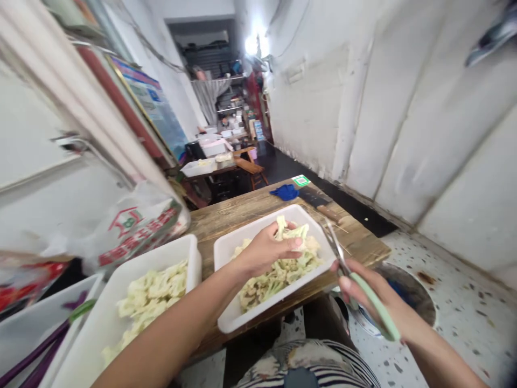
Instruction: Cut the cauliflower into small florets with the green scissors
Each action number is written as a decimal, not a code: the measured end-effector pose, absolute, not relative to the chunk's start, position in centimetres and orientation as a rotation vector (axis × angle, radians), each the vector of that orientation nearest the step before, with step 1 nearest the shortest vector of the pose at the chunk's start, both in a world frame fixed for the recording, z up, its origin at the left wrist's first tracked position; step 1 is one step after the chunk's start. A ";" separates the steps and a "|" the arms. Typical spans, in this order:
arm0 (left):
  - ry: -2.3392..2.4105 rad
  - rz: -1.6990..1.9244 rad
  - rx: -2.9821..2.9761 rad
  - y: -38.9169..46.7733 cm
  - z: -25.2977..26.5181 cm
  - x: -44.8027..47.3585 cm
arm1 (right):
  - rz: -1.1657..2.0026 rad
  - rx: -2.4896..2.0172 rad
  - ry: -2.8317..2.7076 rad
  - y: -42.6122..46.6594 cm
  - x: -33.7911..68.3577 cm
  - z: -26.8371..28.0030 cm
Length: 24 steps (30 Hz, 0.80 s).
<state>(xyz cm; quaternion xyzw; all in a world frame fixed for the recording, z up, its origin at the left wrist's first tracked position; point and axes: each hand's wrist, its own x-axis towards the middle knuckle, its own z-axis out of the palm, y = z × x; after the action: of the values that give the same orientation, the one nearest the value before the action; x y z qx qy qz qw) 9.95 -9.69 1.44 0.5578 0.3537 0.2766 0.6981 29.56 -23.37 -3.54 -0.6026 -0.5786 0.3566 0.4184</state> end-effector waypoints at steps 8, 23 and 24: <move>0.768 0.514 2.081 -11.5 0.0 20.3 | 0.722 -1.759 -1.308 -29.0 32.6 -5.3; 0.144 0.387 2.687 -17.2 -5.1 34.8 | 0.860 -1.681 -0.655 -36.4 39.4 -9.6; 0.149 0.358 2.692 -17.5 -5.6 35.3 | 0.859 -1.693 -0.618 -36.5 39.5 -9.9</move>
<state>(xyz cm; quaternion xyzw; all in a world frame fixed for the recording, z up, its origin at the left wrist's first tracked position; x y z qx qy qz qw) 35.34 -17.45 -5.64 0.9678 0.0534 0.1288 0.2094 39.46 -36.52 -9.95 -0.7127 -0.2601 0.3615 0.5419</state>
